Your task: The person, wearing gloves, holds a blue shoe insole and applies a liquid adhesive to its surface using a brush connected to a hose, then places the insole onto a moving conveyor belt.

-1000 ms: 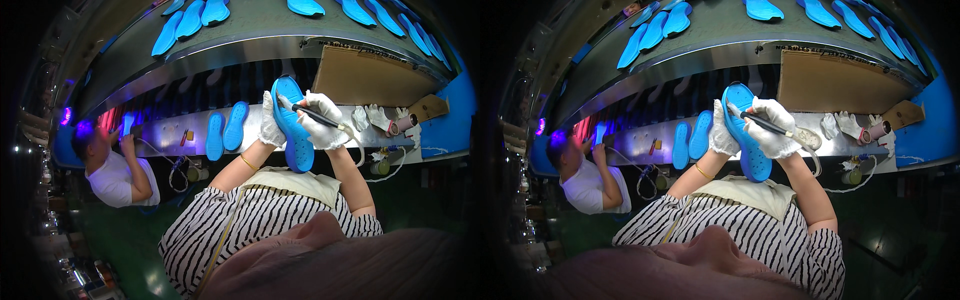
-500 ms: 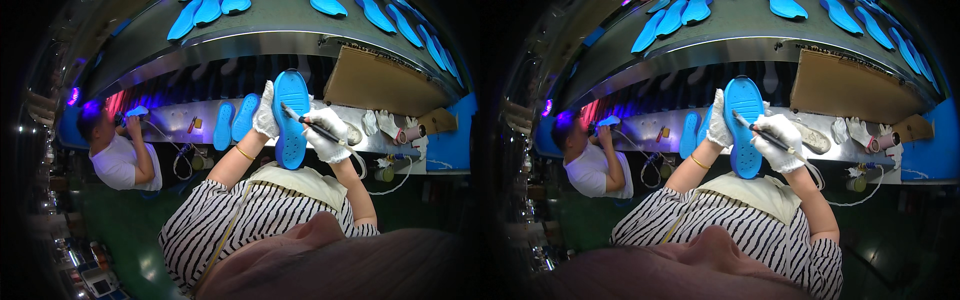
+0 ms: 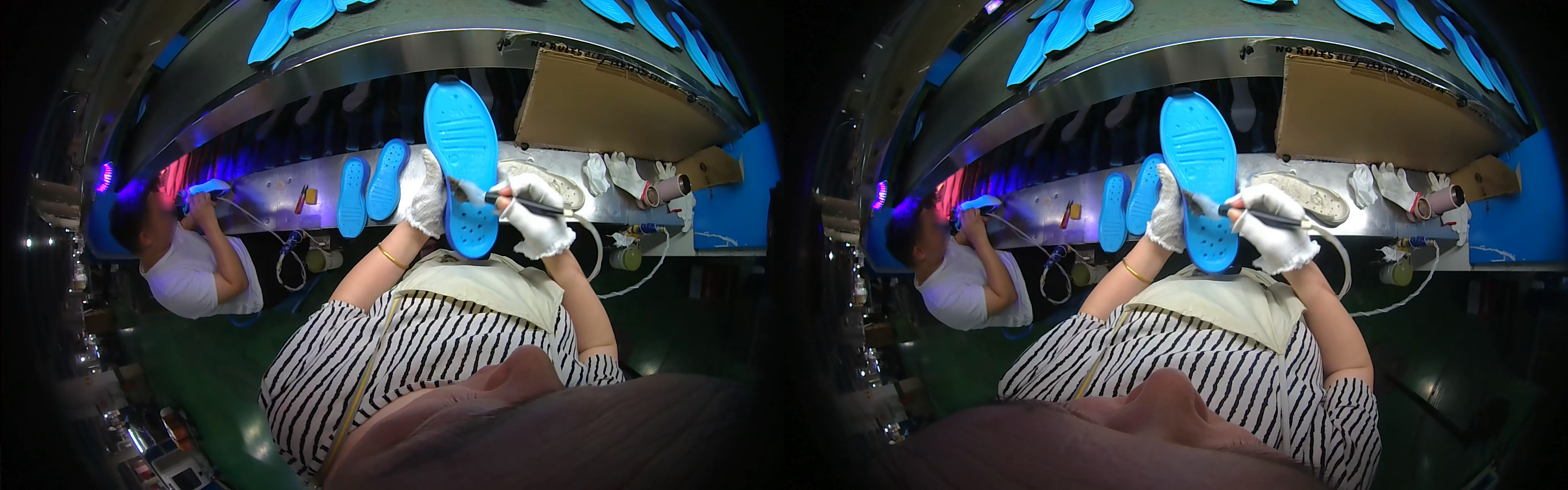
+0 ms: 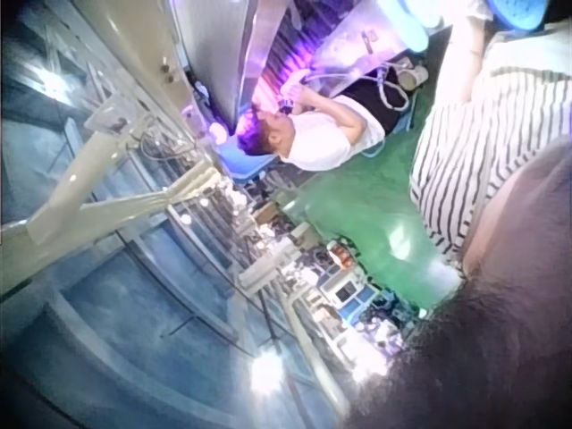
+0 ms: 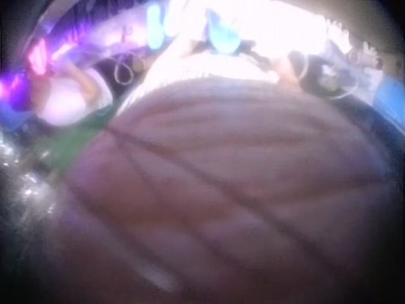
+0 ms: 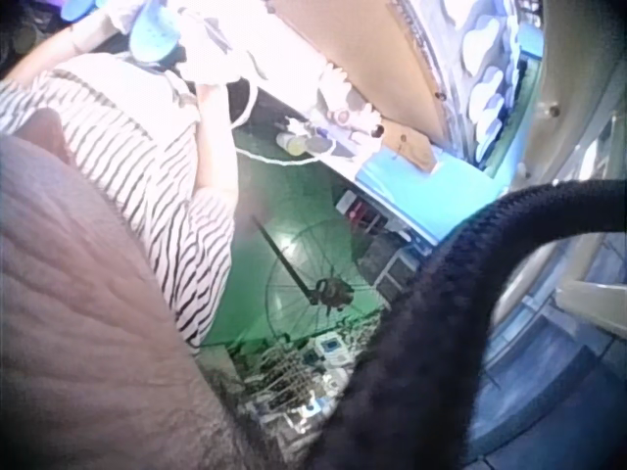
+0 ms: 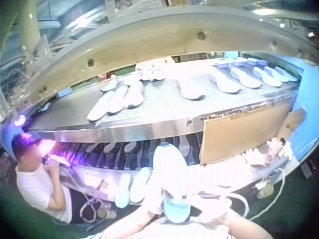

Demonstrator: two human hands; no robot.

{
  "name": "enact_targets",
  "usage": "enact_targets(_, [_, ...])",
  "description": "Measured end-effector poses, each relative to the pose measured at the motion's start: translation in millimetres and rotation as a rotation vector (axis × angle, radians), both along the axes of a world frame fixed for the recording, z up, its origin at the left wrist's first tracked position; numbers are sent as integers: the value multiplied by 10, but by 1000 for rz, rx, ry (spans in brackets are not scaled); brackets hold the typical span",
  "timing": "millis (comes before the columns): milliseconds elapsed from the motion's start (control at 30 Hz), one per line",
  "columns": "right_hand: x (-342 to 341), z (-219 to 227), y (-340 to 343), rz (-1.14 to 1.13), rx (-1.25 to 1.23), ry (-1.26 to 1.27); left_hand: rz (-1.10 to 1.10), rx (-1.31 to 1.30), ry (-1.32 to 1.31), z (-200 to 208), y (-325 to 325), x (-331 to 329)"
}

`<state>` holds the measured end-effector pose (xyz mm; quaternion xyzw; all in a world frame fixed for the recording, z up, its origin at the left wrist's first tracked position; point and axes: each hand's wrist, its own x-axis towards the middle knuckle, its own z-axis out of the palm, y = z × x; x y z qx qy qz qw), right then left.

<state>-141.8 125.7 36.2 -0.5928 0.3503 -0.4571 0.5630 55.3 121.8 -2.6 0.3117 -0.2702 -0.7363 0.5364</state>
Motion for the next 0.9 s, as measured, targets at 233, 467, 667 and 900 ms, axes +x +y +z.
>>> enact_targets(233, [85, 132, -69, 67, -565, 129, 30, -176, 376, 193, -323, -38])
enact_targets(467, [46, 132, -27, 11, -367, 37, -6, -328, 578, 272, -495, 14])
enact_targets(667, [-41, 143, -67, 87, 42, -179, -146, -469, 491, 355, -540, 107])
enact_targets(900, [-147, 206, -195, 225, -143, 191, -219, -506, -93, 551, -655, 170])
